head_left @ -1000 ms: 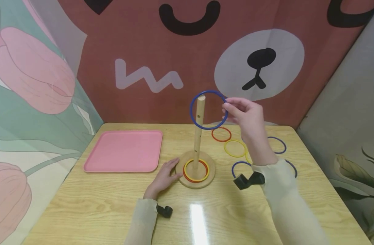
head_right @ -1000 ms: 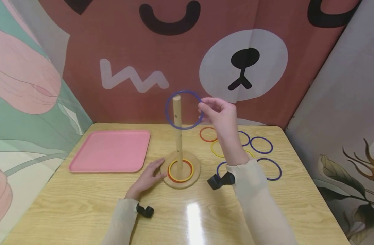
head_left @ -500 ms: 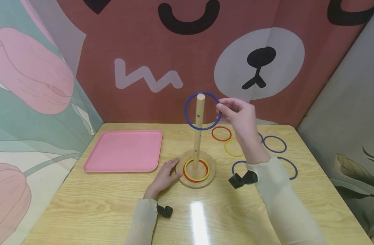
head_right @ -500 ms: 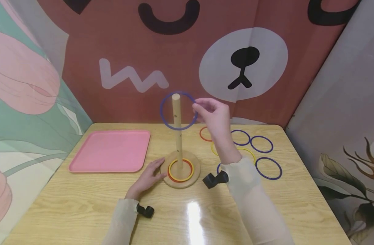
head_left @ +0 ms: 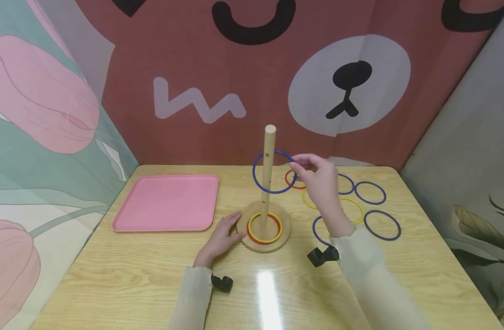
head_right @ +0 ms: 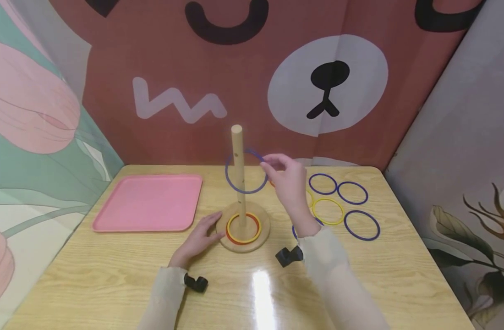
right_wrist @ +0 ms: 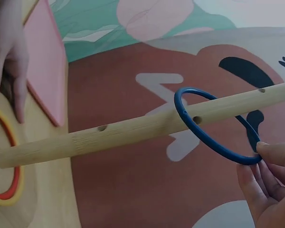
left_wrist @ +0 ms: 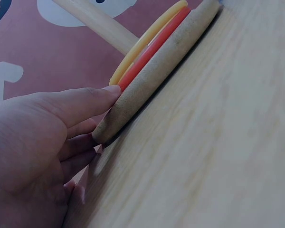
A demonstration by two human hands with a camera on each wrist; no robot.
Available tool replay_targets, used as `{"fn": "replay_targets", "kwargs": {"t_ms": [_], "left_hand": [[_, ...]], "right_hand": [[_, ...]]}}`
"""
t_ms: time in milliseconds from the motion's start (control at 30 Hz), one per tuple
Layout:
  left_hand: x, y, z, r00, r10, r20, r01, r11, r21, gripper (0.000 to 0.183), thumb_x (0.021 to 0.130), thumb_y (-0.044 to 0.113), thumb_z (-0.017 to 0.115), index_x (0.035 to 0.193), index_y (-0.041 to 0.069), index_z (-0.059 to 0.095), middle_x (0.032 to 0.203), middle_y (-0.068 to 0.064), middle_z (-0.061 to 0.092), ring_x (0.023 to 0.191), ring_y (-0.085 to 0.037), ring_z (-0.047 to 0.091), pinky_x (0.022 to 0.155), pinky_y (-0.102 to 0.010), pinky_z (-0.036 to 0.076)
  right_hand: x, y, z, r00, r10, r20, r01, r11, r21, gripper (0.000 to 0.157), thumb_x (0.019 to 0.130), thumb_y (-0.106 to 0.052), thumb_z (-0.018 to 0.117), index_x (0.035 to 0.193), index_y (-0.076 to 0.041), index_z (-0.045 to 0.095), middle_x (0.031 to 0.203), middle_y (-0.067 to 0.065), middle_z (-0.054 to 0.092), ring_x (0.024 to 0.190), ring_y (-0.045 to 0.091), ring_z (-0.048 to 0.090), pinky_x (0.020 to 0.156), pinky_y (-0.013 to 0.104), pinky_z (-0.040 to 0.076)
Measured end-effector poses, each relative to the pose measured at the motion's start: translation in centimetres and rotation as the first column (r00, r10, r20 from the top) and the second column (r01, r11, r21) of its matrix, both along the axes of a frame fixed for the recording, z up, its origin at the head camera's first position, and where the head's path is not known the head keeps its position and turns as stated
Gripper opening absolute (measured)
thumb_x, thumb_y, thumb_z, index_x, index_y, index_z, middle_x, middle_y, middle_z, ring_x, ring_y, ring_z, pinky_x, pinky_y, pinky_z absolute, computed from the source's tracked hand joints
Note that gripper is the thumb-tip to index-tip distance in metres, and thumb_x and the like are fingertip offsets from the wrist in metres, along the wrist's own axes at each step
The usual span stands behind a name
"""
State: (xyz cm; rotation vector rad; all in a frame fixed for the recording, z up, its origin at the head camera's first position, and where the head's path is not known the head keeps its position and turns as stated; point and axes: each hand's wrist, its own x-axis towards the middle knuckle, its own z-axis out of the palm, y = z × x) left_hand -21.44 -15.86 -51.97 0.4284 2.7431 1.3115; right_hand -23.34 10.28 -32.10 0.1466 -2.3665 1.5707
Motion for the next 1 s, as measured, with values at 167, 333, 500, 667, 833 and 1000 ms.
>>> {"fn": "replay_targets", "kwargs": {"t_ms": [167,333,500,667,833,1000], "left_hand": [[0.0,0.0,0.1,1.000,-0.003,-0.009,0.003,1.000,-0.002,0.068,0.091,0.027,0.067,0.148,0.005,0.037,0.155,-0.015,0.036,0.146,-0.036,0.028,0.124,-0.053,0.007],[-0.1,0.0,0.1,1.000,-0.003,0.009,0.003,1.000,-0.004,0.068,0.092,0.029,0.066,0.149,0.007,0.037,0.156,-0.013,0.035,0.147,-0.035,0.026,0.125,-0.051,0.007],[-0.1,0.0,0.1,1.000,-0.007,-0.007,0.007,1.000,0.000,0.068,0.091,0.028,0.066,0.149,0.007,0.037,0.155,-0.014,0.036,0.147,-0.036,0.026,0.124,-0.052,0.007],[-0.1,0.0,0.1,1.000,-0.005,-0.014,0.005,1.000,0.010,0.068,0.091,0.027,0.067,0.148,0.005,0.037,0.155,-0.015,0.036,0.146,-0.038,0.026,0.124,-0.054,0.007],[0.0,0.1,0.2,1.000,0.004,0.015,-0.004,1.000,0.001,0.069,0.091,0.028,0.067,0.149,0.008,0.036,0.156,-0.013,0.034,0.148,-0.036,0.023,0.124,-0.052,0.005],[0.1,0.1,0.2,1.000,0.015,0.020,-0.015,1.000,0.003,0.069,0.091,0.027,0.067,0.149,0.008,0.036,0.156,-0.012,0.034,0.148,-0.036,0.022,0.124,-0.052,0.004]], "right_hand": [[0.2,0.2,-1.4,1.000,-0.016,-0.014,0.017,0.998,0.055,0.023,0.090,-0.024,0.069,0.106,-0.007,0.072,0.097,0.010,0.073,0.078,0.002,0.063,0.064,0.018,0.057],[0.3,0.4,-2.5,1.000,-0.015,-0.028,0.016,0.998,0.056,0.021,0.090,-0.020,0.070,0.104,-0.005,0.072,0.095,0.013,0.073,0.073,-0.006,0.059,0.060,0.013,0.055],[0.3,0.6,-3.8,1.000,0.002,0.025,-0.003,0.999,0.040,0.019,0.090,-0.017,0.069,0.105,-0.004,0.071,0.096,0.014,0.072,0.073,-0.005,0.059,0.063,0.015,0.058],[0.1,0.5,-5.7,0.999,0.011,0.045,-0.014,0.999,0.052,0.018,0.089,-0.013,0.070,0.104,-0.002,0.072,0.095,0.016,0.072,0.078,0.005,0.065,0.064,0.018,0.059],[0.1,0.2,-7.9,0.997,0.013,0.079,-0.019,0.997,0.078,0.017,0.089,-0.013,0.070,0.102,-0.002,0.072,0.094,0.016,0.072,0.084,0.021,0.069,0.063,0.019,0.059],[0.1,-0.2,-9.8,0.993,0.011,0.120,-0.021,0.996,0.087,0.015,0.088,-0.012,0.070,0.100,-0.002,0.072,0.092,0.016,0.072,0.081,0.021,0.068,0.066,0.030,0.062]]}}
